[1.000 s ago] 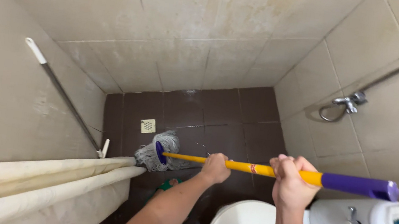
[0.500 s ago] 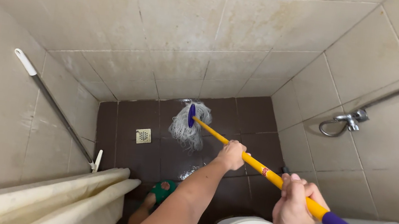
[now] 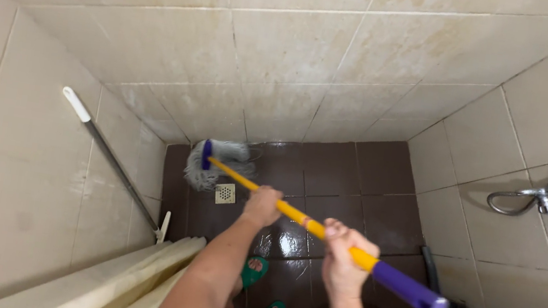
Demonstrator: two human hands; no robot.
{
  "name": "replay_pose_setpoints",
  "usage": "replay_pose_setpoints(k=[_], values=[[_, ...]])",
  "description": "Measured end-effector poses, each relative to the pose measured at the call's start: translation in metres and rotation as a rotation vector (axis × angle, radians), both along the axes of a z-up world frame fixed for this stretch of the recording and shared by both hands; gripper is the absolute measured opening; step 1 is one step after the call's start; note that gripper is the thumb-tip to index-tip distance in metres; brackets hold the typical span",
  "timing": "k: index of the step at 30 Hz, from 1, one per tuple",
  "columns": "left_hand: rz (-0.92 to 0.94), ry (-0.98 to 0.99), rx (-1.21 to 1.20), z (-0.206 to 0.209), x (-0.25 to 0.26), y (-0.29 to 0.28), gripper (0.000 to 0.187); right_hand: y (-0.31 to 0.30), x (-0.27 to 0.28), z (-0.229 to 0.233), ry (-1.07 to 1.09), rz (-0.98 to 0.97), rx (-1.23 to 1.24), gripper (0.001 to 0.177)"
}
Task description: Mopping the bathroom floor using a mop and water.
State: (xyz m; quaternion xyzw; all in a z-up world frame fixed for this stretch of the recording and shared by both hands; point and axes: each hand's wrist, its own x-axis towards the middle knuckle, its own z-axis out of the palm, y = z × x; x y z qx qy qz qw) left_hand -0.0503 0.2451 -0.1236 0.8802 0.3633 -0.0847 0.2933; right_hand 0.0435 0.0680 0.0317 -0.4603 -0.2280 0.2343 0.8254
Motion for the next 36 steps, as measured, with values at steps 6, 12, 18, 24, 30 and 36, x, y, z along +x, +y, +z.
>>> replay_pose_setpoints(k=[6, 12, 18, 24, 30, 36], values=[[0.076, 0.225, -0.030, -0.014, -0.050, 0.029, 0.024, 0.023, -0.044, -0.013, 0.045, 0.130, -0.091, 0.042], [-0.050, 0.257, 0.025, -0.004, 0.038, -0.014, 0.033, -0.031, 0.033, -0.006, 0.337, -0.113, -0.141, 0.039], [-0.305, 0.106, -0.109, 0.019, 0.169, -0.134, 0.025, -0.158, 0.093, 0.029, 0.203, -0.381, -0.130, 0.039], [-0.498, -0.115, -0.275, 0.011, 0.263, -0.230, 0.034, -0.193, 0.084, 0.057, -0.120, -0.687, -0.148, 0.048], [-0.549, -0.325, -0.323, 0.039, 0.265, -0.223, 0.030, -0.158, 0.079, 0.048, -0.264, -0.853, -0.245, 0.049], [-0.466, -0.251, -0.318, 0.038, 0.222, -0.186, 0.031, -0.167, 0.099, 0.037, -0.051, -0.802, -0.082, 0.048]])
